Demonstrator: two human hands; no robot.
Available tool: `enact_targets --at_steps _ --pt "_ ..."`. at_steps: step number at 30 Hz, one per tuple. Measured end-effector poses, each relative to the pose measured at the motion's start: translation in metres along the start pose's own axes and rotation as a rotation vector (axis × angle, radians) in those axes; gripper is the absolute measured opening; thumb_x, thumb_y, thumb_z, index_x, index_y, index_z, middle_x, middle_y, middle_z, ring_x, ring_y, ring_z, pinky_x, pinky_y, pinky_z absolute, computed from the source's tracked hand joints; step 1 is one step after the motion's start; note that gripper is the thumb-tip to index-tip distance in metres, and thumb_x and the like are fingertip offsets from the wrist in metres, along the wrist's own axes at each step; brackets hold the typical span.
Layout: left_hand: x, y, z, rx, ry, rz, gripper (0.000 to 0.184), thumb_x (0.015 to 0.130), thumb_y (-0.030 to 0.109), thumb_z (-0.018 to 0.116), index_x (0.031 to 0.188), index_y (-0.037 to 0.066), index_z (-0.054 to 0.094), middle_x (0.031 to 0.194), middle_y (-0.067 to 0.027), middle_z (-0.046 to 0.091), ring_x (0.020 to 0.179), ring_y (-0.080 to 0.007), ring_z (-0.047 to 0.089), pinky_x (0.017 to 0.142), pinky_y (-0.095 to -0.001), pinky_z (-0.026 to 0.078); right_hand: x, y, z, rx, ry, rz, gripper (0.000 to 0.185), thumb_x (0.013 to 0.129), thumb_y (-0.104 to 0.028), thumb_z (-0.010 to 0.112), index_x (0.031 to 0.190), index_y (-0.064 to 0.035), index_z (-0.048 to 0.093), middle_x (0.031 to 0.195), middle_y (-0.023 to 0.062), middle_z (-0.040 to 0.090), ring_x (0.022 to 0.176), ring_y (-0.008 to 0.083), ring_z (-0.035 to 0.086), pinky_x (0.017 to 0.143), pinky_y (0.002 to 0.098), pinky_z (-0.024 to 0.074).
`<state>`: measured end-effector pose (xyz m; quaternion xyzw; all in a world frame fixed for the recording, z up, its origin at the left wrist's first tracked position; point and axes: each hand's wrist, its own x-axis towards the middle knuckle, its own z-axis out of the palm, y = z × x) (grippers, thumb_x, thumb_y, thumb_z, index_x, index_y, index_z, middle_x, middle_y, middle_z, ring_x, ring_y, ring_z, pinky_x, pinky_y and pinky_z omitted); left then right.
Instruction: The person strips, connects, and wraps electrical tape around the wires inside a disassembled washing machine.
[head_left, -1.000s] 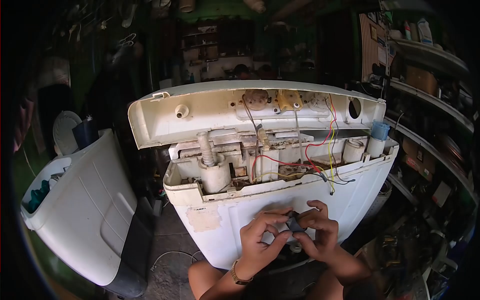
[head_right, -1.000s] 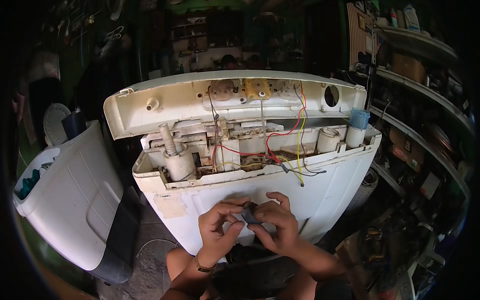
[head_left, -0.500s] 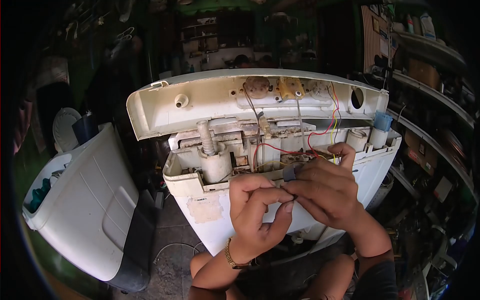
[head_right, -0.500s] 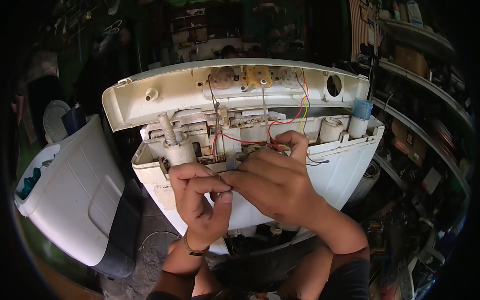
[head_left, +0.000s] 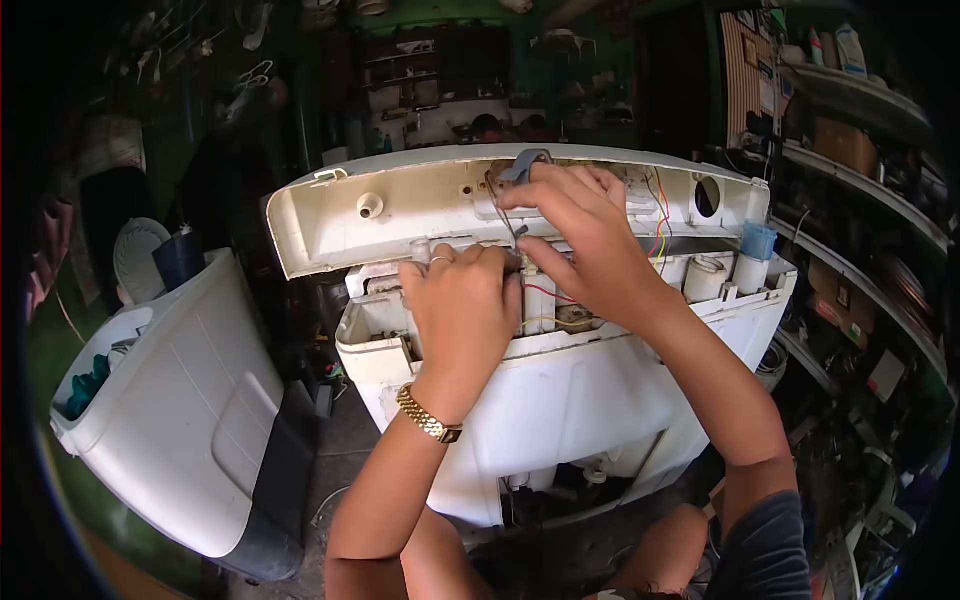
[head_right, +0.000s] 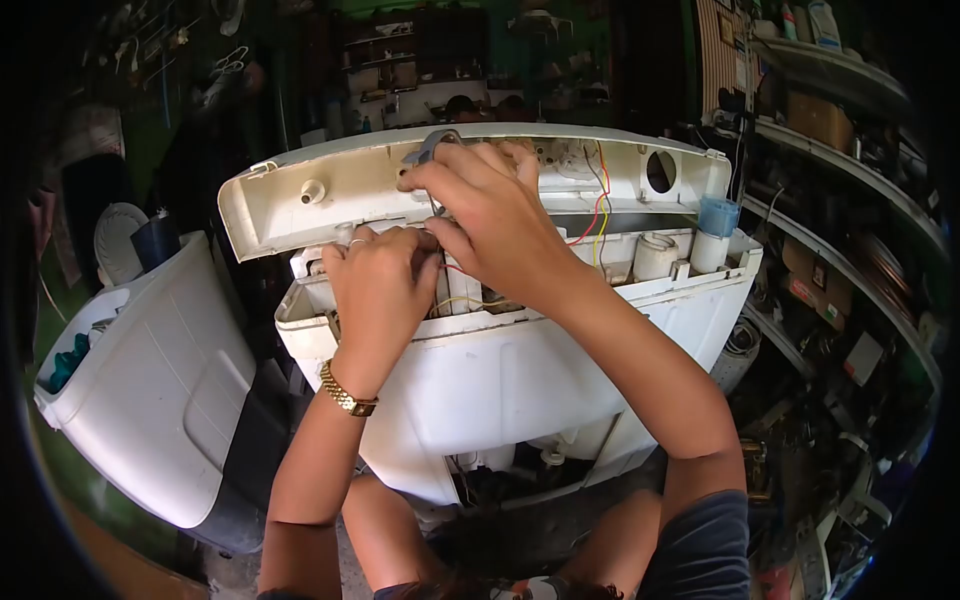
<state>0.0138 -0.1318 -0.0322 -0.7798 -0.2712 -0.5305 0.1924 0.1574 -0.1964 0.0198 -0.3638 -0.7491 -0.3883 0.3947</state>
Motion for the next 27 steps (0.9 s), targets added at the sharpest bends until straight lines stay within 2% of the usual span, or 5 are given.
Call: enact_targets --at_steps 8,14,17,20,27 --pt "0.027 -0.008 0.001 -0.326 0.206 -0.133 0.005 0.079 0.010 0.065 0.082 0.006 0.064 0.072 -0.0053 0.065 0.076 -0.0232 0.054 0.071 -0.0395 0.034 -0.006 0.006 -0.005 -0.061 0.088 0.119 0.023 0.077 -0.015 0.073 0.099 -0.0098 0.070 0.105 0.0081 0.057 0.102 0.0266 0.052 0.092 0.0422 0.0333" --pt "0.042 -0.012 0.029 -0.475 0.435 0.067 0.011 0.082 0.003 0.060 0.092 0.001 0.058 0.086 -0.0116 0.066 0.089 -0.0323 0.056 0.083 -0.0430 0.042 0.007 0.014 -0.004 -0.165 0.190 0.121 0.023 0.076 -0.018 0.074 0.099 -0.0113 0.072 0.108 0.0075 0.055 0.099 0.0253 0.049 0.086 0.0409 0.0323" --pt "0.040 -0.015 0.040 -0.712 0.349 0.020 0.008 0.089 0.003 0.056 0.097 0.000 0.055 0.099 -0.0139 0.066 0.098 -0.0260 0.060 0.082 -0.0339 0.048 0.009 0.016 0.007 -0.154 0.190 0.107 0.021 0.076 -0.018 0.075 0.095 -0.0123 0.073 0.110 0.0080 0.054 0.102 0.0253 0.047 0.086 0.0416 0.0312" --pt "0.035 -0.001 0.025 -0.841 0.187 -0.166 0.009 0.091 0.003 0.055 0.099 0.000 0.054 0.098 -0.0149 0.066 0.093 -0.0250 0.063 0.081 -0.0327 0.049 0.011 0.019 0.016 -0.143 0.192 0.103 0.016 0.075 -0.018 0.075 0.090 -0.0130 0.074 0.112 0.0086 0.053 0.104 0.0258 0.046 0.087 0.0423 0.0299" --pt "0.034 -0.007 0.040 -0.663 0.266 -0.138 0.012 0.091 0.007 0.059 0.099 -0.003 0.057 0.093 -0.0171 0.068 0.087 -0.0251 0.068 0.074 -0.0331 0.051 0.008 0.020 0.026 -0.181 0.227 0.122 0.014 0.073 -0.019 0.075 0.084 -0.0118 0.074 0.115 0.0106 0.054 0.106 0.0277 0.045 0.089 0.0445 0.0269"
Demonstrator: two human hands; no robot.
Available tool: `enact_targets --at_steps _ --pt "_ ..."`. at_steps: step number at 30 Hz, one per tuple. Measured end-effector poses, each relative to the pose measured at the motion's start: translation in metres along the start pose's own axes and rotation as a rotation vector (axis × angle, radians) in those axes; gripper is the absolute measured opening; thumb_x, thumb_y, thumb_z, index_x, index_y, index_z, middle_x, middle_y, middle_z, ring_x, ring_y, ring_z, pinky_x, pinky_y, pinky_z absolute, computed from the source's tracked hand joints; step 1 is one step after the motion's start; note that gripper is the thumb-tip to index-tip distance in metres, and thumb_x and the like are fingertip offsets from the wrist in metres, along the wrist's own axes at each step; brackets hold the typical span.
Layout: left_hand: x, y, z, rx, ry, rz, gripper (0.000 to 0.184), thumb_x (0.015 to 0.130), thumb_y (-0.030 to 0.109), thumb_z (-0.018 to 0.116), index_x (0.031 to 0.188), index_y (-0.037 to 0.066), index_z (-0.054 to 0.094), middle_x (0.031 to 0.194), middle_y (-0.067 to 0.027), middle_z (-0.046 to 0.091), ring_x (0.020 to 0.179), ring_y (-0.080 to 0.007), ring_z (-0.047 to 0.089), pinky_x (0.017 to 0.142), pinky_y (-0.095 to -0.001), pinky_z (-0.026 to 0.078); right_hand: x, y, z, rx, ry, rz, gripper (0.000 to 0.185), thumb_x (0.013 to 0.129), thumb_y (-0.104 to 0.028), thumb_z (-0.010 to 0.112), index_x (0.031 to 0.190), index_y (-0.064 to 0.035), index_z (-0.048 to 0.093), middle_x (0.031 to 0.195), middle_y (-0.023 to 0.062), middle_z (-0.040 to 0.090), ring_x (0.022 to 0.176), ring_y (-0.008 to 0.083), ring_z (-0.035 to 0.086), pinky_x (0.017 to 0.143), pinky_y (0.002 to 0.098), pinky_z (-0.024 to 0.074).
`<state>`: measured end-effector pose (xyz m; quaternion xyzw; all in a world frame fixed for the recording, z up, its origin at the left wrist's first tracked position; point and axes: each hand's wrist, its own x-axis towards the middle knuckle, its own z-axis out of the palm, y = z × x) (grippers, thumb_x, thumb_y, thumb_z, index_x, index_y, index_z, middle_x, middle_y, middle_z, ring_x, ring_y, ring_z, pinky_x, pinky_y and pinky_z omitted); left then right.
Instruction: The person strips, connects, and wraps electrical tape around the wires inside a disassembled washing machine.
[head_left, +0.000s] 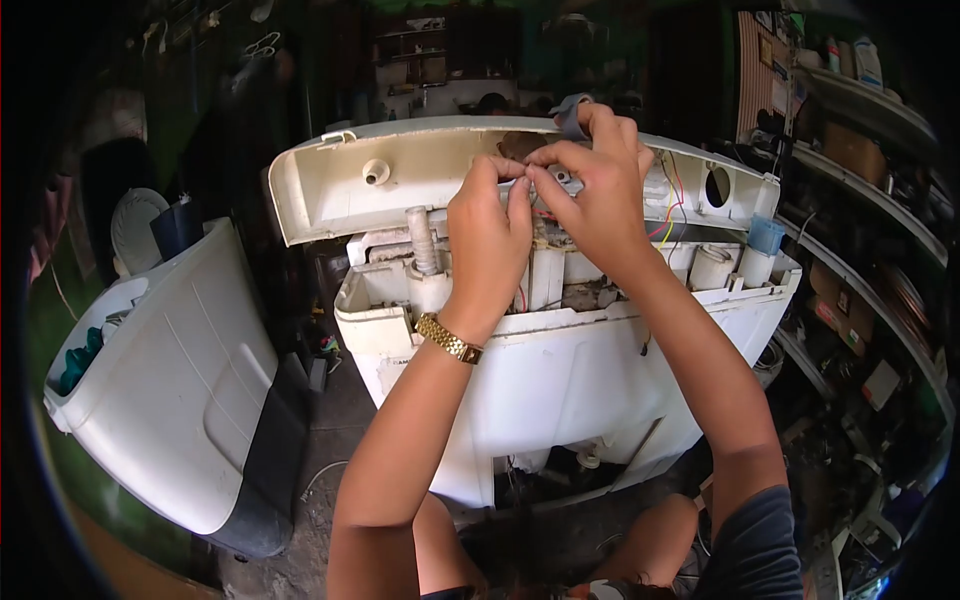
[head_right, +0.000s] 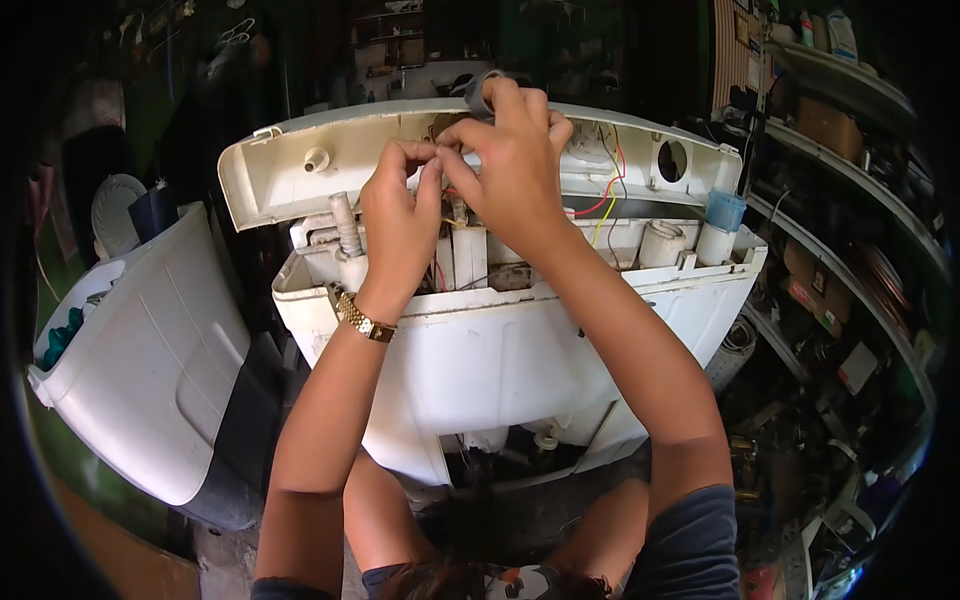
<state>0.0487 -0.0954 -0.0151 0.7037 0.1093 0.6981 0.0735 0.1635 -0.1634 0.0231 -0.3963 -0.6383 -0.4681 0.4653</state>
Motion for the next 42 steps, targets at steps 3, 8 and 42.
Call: enact_targets --at_steps 3,8,42 --pt "0.000 0.000 0.006 -0.198 0.112 -0.017 0.015 0.089 0.006 0.063 0.101 -0.002 0.061 0.087 -0.0149 0.070 0.079 -0.0184 0.067 0.067 -0.0288 0.052 -0.004 0.001 0.006 -0.011 0.058 0.033 0.013 0.072 -0.019 0.074 0.082 -0.0111 0.073 0.114 0.0111 0.055 0.106 0.0285 0.045 0.087 0.0442 0.0270" --pt "-0.007 0.003 0.003 -0.228 0.060 -0.307 0.012 0.082 0.002 0.067 0.094 -0.002 0.067 0.077 -0.0143 0.070 0.063 -0.0168 0.065 0.059 -0.0290 0.050 -0.010 0.006 0.015 -0.045 0.124 -0.016 0.012 0.071 -0.019 0.076 0.081 -0.0129 0.073 0.113 0.0095 0.055 0.105 0.0283 0.045 0.085 0.0442 0.0280" --pt "0.000 0.009 0.016 -0.216 0.242 -0.281 0.016 0.078 -0.005 0.070 0.082 0.000 0.055 0.071 -0.0084 0.065 0.060 -0.0129 0.063 0.057 -0.0266 0.050 -0.010 0.011 0.015 0.486 -0.119 0.270 0.023 0.081 -0.009 0.067 0.101 0.0012 0.066 0.072 0.0103 0.066 0.065 0.0198 0.063 0.062 0.0322 0.0497"
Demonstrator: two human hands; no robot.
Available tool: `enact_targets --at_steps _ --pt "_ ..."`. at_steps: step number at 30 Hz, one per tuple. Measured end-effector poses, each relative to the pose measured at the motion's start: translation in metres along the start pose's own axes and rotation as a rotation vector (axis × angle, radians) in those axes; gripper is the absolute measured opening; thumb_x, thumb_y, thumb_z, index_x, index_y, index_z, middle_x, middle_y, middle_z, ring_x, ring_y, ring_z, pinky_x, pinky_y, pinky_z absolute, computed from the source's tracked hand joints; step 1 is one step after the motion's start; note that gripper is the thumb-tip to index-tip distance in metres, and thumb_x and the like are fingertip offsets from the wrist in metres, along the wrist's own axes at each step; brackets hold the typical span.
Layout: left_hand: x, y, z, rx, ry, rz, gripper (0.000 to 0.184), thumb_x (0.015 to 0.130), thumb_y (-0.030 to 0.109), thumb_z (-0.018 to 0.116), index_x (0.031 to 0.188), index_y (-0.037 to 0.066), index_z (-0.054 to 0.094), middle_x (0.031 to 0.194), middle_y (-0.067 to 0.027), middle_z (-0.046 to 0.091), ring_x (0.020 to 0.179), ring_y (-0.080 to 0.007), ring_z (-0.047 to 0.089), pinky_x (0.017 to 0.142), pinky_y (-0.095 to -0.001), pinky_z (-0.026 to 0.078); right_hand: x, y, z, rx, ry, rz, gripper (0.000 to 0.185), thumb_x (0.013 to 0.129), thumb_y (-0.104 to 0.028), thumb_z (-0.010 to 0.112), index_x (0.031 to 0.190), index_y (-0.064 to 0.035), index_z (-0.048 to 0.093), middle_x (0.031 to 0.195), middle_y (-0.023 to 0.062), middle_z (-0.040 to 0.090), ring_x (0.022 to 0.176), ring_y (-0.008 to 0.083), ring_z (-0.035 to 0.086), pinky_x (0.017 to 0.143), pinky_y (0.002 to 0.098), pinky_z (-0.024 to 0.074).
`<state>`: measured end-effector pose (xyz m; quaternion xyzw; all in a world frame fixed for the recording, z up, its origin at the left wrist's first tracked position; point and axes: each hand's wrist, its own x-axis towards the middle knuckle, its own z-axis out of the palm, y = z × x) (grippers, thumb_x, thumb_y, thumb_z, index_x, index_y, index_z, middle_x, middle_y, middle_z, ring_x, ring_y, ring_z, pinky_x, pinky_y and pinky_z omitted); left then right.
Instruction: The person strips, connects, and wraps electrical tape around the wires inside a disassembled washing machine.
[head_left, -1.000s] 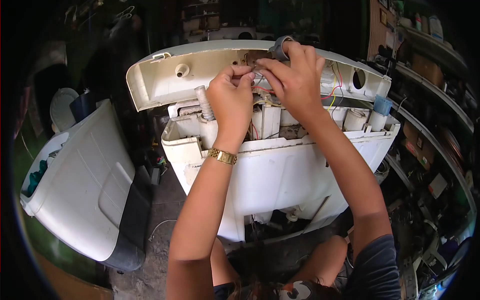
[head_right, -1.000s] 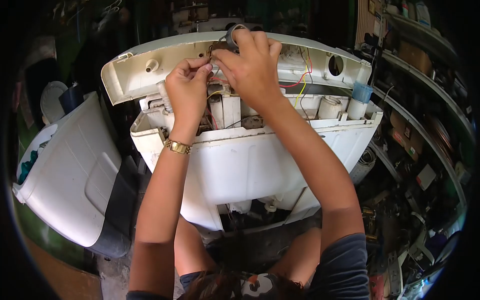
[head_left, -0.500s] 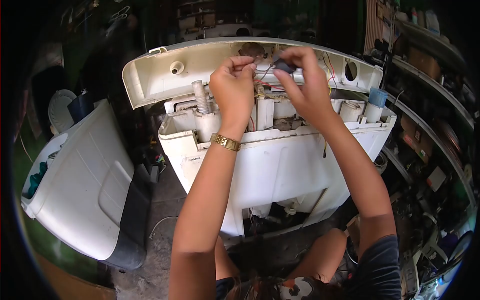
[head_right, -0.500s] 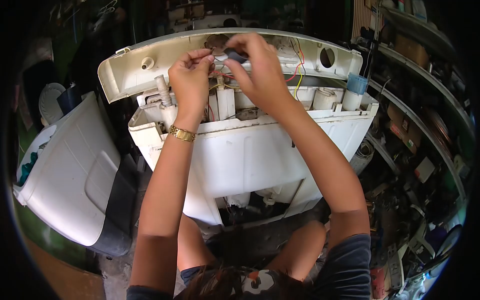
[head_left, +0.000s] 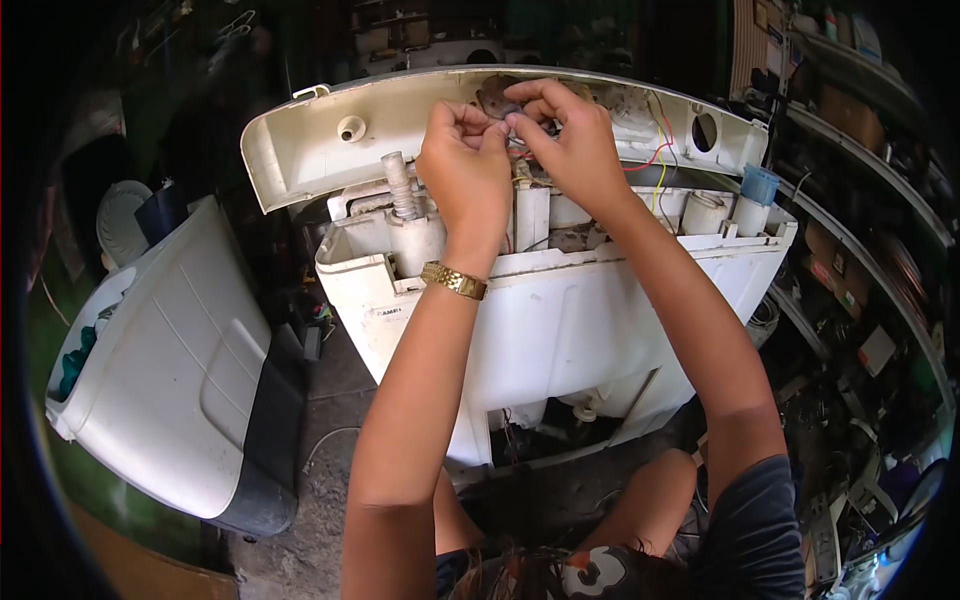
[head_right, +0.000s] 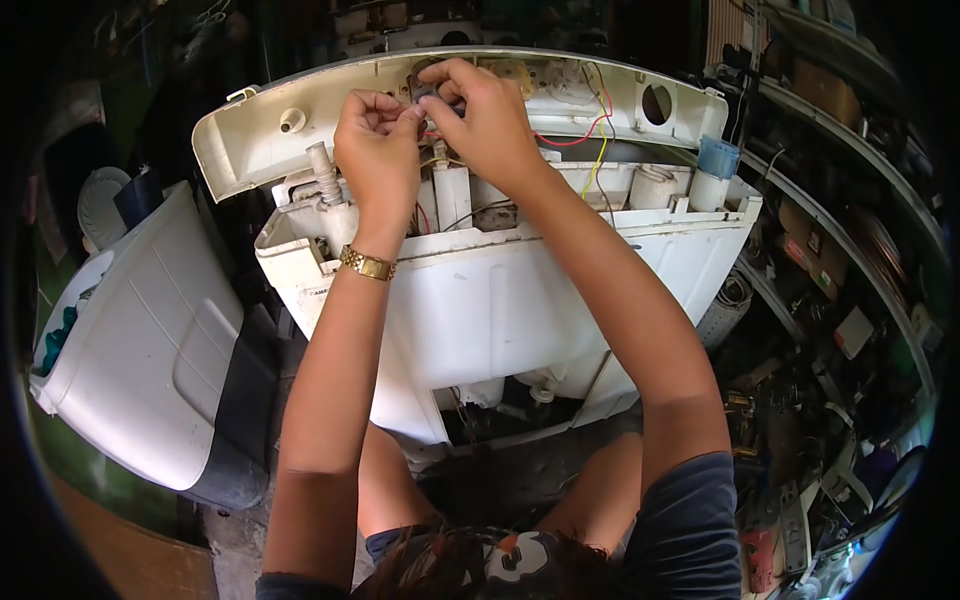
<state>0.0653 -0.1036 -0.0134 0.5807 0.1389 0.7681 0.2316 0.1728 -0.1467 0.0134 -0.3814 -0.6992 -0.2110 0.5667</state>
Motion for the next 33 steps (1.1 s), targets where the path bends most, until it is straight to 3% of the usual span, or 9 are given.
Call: enact_targets --at_steps 6,12,16,21,27,30,33 --pt "0.000 0.000 0.000 0.038 -0.013 0.005 0.016 0.078 -0.004 0.070 0.081 0.001 0.055 0.071 -0.0081 0.065 0.060 -0.0141 0.063 0.058 -0.0273 0.050 0.002 0.000 -0.005 0.016 -0.095 0.086 0.022 0.082 -0.008 0.066 0.101 0.0019 0.066 0.075 0.0116 0.068 0.063 0.0172 0.064 0.063 0.0299 0.0518" --pt "-0.001 -0.001 0.000 0.023 0.004 0.014 0.015 0.079 -0.005 0.070 0.081 0.001 0.055 0.070 -0.0082 0.065 0.060 -0.0151 0.064 0.058 -0.0281 0.050 0.001 0.005 -0.004 0.033 0.052 -0.008 0.014 0.083 -0.009 0.065 0.093 0.0004 0.068 0.077 0.0113 0.070 0.066 0.0180 0.066 0.061 0.0293 0.0501" --pt "0.000 0.001 -0.001 0.064 -0.007 0.009 0.016 0.080 -0.003 0.071 0.083 0.000 0.056 0.075 -0.0049 0.065 0.063 -0.0079 0.060 0.059 -0.0226 0.050 0.002 0.006 -0.007 -0.099 0.013 -0.132 0.010 0.082 -0.014 0.068 0.089 -0.0063 0.070 0.076 0.0061 0.070 0.067 0.0185 0.062 0.075 0.0345 0.0438" --pt "-0.002 0.003 -0.001 0.074 -0.009 0.028 0.015 0.080 -0.002 0.070 0.083 0.000 0.056 0.075 -0.0058 0.066 0.064 -0.0089 0.061 0.060 -0.0232 0.051 0.001 0.003 -0.004 -0.343 0.009 -0.268 0.011 0.081 -0.019 0.070 0.090 -0.0136 0.073 0.073 0.0000 0.068 0.067 0.0180 0.056 0.086 0.0377 0.0322" --pt "-0.001 0.002 -0.001 0.076 -0.010 0.044 0.011 0.081 -0.003 0.069 0.086 -0.001 0.059 0.075 -0.0069 0.067 0.064 -0.0096 0.062 0.060 -0.0234 0.051 0.009 0.005 0.003 -0.266 0.029 -0.164 0.019 0.080 -0.021 0.071 0.098 -0.0142 0.073 0.069 0.0019 0.067 0.064 0.0190 0.060 0.082 0.0354 0.0324" --pt "-0.002 0.002 -0.002 0.057 -0.018 0.030 0.010 0.081 -0.004 0.068 0.090 -0.003 0.063 0.078 -0.0081 0.069 0.066 -0.0099 0.063 0.061 -0.0234 0.052 0.011 -0.008 -0.003 -0.335 -0.042 -0.026 0.017 0.082 -0.018 0.069 0.098 -0.0111 0.072 0.071 0.0017 0.069 0.064 0.0177 0.063 0.077 0.0289 0.0409" --pt "-0.003 0.002 -0.002 0.035 -0.021 0.005 0.012 0.082 -0.004 0.067 0.094 -0.004 0.066 0.081 -0.0092 0.070 0.068 -0.0102 0.064 0.063 -0.0233 0.053 0.008 -0.009 -0.002 -0.367 -0.041 -0.011 0.017 0.082 -0.017 0.069 0.097 -0.0090 0.071 0.071 0.0019 0.069 0.065 0.0160 0.064 0.084 0.0316 0.0389"
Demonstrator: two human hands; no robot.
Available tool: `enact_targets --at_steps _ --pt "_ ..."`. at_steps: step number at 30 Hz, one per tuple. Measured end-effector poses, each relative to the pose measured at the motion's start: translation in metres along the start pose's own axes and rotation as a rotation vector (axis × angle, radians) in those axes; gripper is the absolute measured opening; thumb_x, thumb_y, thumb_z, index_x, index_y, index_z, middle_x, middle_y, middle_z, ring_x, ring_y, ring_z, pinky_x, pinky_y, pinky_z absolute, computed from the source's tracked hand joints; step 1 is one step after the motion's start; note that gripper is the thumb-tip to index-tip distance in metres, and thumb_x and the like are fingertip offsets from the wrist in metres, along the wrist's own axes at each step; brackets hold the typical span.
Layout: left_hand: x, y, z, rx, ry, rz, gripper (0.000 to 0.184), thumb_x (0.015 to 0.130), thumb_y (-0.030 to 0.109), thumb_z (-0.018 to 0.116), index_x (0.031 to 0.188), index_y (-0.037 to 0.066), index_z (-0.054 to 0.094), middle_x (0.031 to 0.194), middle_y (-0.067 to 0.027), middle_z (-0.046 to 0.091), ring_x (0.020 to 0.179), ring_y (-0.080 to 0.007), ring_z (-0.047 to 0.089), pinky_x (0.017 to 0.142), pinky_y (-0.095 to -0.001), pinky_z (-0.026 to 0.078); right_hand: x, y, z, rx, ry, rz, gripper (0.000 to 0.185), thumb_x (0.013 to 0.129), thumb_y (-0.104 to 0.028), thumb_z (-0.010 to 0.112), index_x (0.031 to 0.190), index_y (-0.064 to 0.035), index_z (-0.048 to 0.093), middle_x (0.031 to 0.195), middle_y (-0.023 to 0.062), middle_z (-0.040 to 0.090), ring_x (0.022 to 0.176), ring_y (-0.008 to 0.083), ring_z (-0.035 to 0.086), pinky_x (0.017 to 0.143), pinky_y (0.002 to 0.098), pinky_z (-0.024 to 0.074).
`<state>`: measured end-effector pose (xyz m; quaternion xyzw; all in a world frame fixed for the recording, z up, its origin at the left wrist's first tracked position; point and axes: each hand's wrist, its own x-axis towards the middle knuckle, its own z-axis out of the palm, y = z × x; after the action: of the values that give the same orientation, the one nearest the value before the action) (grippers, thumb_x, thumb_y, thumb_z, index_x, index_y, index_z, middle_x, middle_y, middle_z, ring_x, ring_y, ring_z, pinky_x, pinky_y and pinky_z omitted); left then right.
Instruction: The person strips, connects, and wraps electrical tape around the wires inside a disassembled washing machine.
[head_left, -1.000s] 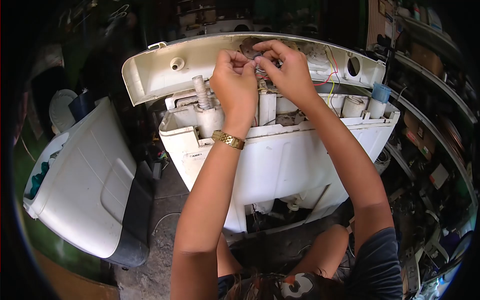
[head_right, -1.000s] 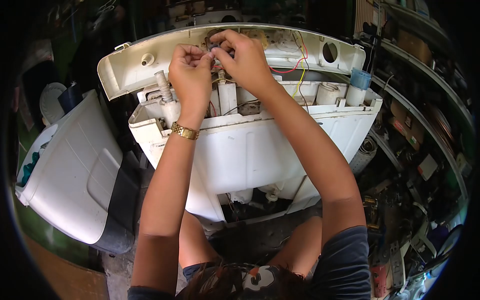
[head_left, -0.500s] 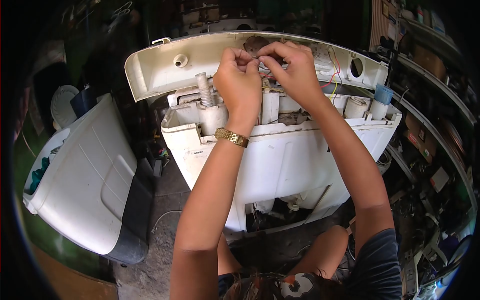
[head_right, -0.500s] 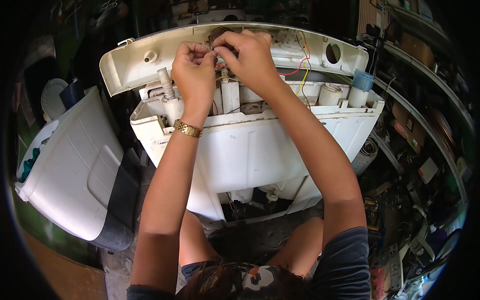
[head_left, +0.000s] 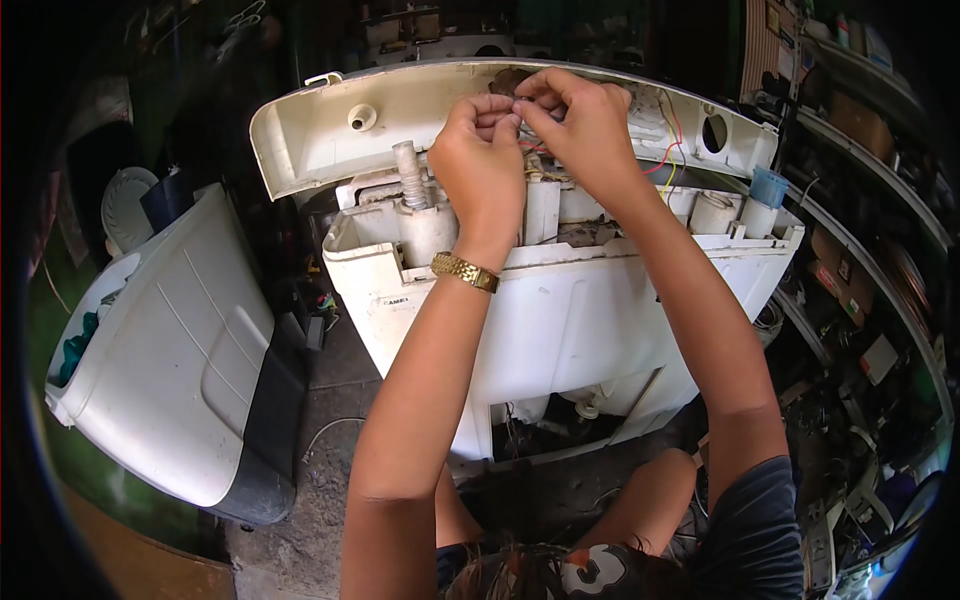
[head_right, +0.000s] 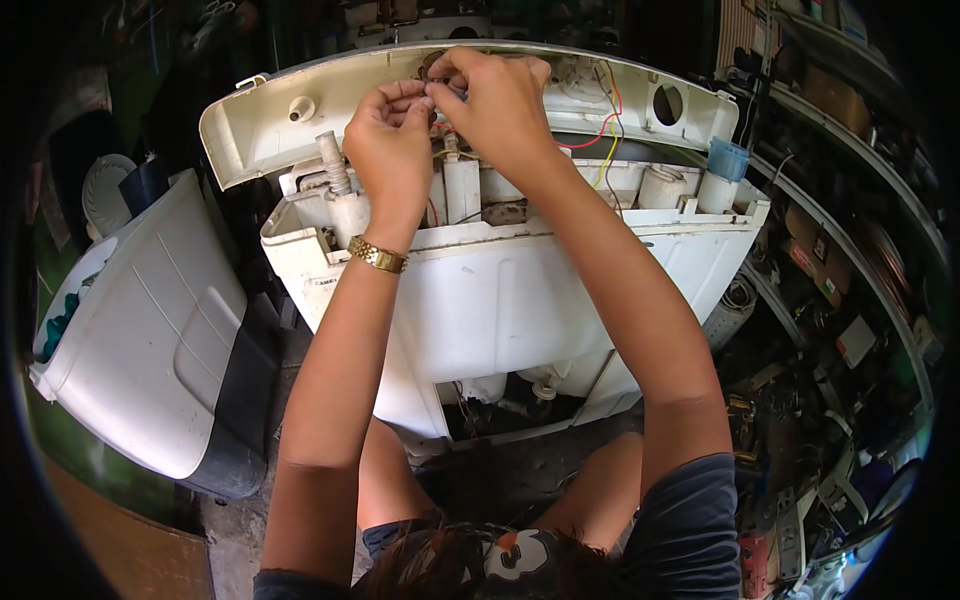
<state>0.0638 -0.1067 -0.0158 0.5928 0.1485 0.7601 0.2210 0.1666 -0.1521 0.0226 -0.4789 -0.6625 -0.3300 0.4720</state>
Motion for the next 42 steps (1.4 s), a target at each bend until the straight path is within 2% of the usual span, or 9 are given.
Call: enact_targets --at_steps 6,9,12,15,18,24,28,39,42 --pt "0.001 -0.005 -0.001 0.003 -0.038 -0.038 0.012 0.084 -0.001 0.067 0.095 -0.004 0.069 0.082 -0.0094 0.071 0.069 -0.0108 0.066 0.064 -0.0235 0.054 -0.008 0.002 0.002 -0.088 0.079 -0.155 0.029 0.083 -0.014 0.064 0.111 -0.0115 0.063 0.084 0.0072 0.070 0.088 0.0213 0.062 0.093 0.0458 0.0300" --pt "0.000 -0.007 -0.001 0.050 -0.096 -0.030 0.011 0.083 -0.001 0.066 0.093 -0.003 0.070 0.079 -0.0096 0.071 0.068 -0.0122 0.066 0.064 -0.0252 0.053 -0.018 0.003 0.004 -0.199 0.007 -0.126 0.046 0.083 -0.006 0.062 0.128 -0.0090 0.051 0.109 0.0110 0.066 0.101 0.0201 0.061 0.098 0.0417 0.0334" --pt "0.000 -0.014 -0.001 0.205 -0.119 0.139 0.009 0.082 0.000 0.067 0.090 -0.001 0.070 0.076 -0.0107 0.071 0.066 -0.0144 0.067 0.063 -0.0277 0.053 -0.018 0.002 0.011 0.330 -0.001 0.058 0.048 0.079 -0.003 0.062 0.125 -0.0074 0.048 0.099 0.0136 0.066 0.096 0.0240 0.061 0.099 0.0478 0.0325" --pt "-0.001 -0.015 -0.004 0.349 -0.102 0.210 0.008 0.080 0.000 0.067 0.087 0.000 0.070 0.073 -0.0117 0.070 0.064 -0.0159 0.066 0.063 -0.0293 0.052 -0.015 -0.009 0.005 0.907 0.006 0.261 0.051 0.077 0.000 0.065 0.123 -0.0043 0.046 0.097 0.0094 0.064 0.094 0.0181 0.060 0.091 0.0383 0.0418" --pt "-0.001 -0.002 -0.006 0.249 -0.044 0.075 0.008 0.079 0.000 0.067 0.086 -0.001 0.068 0.074 -0.0114 0.069 0.064 -0.0149 0.064 0.062 -0.0287 0.052 -0.014 -0.012 0.007 0.996 0.074 0.172 0.049 0.075 0.001 0.069 0.119 -0.0018 0.047 0.091 0.0051 0.064 0.090 0.0119 0.058 0.083 0.0283 0.0455" --pt "0.004 -0.016 -0.010 -0.051 -0.048 -0.035 0.018 0.084 -0.005 0.060 0.099 -0.002 0.069 0.079 -0.0111 0.070 0.066 -0.0137 0.064 0.061 -0.0275 0.052 -0.019 -0.006 -0.014 0.257 -0.098 -0.238 0.038 0.076 -0.013 0.076 0.110 -0.0090 0.058 0.079 -0.0010 0.061 0.082 0.0125 0.055 0.099 0.0391 0.0371" --pt "0.004 -0.015 -0.009 -0.109 -0.103 -0.099 0.015 0.087 -0.004 0.059 0.101 -0.004 0.067 0.083 -0.0105 0.069 0.071 -0.0127 0.065 0.065 -0.0254 0.052 -0.018 0.005 -0.008 -0.037 -0.059 -0.239 0.029 0.080 -0.022 0.071 0.107 -0.0126 0.066 0.078 0.0015 0.063 0.079 0.0186 0.059 0.107 0.0567 0.0217" --pt "0.005 -0.011 -0.014 0.073 -0.256 0.012 0.015 0.091 -0.003 0.056 0.102 -0.003 0.066 0.086 -0.0090 0.069 0.074 -0.0106 0.063 0.067 -0.0246 0.052 -0.010 0.019 0.014 -0.285 0.146 -0.249 0.009 0.081 -0.019 0.067 0.088 -0.0136 0.063 0.084 0.0004 0.068 0.080 0.0214 0.061 0.088 0.0500 0.0319" --pt "0.003 -0.010 -0.013 0.185 -0.236 0.180 0.013 0.084 -0.005 0.059 0.094 -0.001 0.067 0.084 -0.0153 0.068 0.068 -0.0250 0.066 0.064 -0.0320 0.051 -0.010 0.024 0.021 -0.318 0.180 -0.213 0.009 0.082 -0.016 0.066 0.090 -0.0150 0.063 0.082 -0.0005 0.067 0.080 0.0215 0.059 0.086 0.0462 0.0305"
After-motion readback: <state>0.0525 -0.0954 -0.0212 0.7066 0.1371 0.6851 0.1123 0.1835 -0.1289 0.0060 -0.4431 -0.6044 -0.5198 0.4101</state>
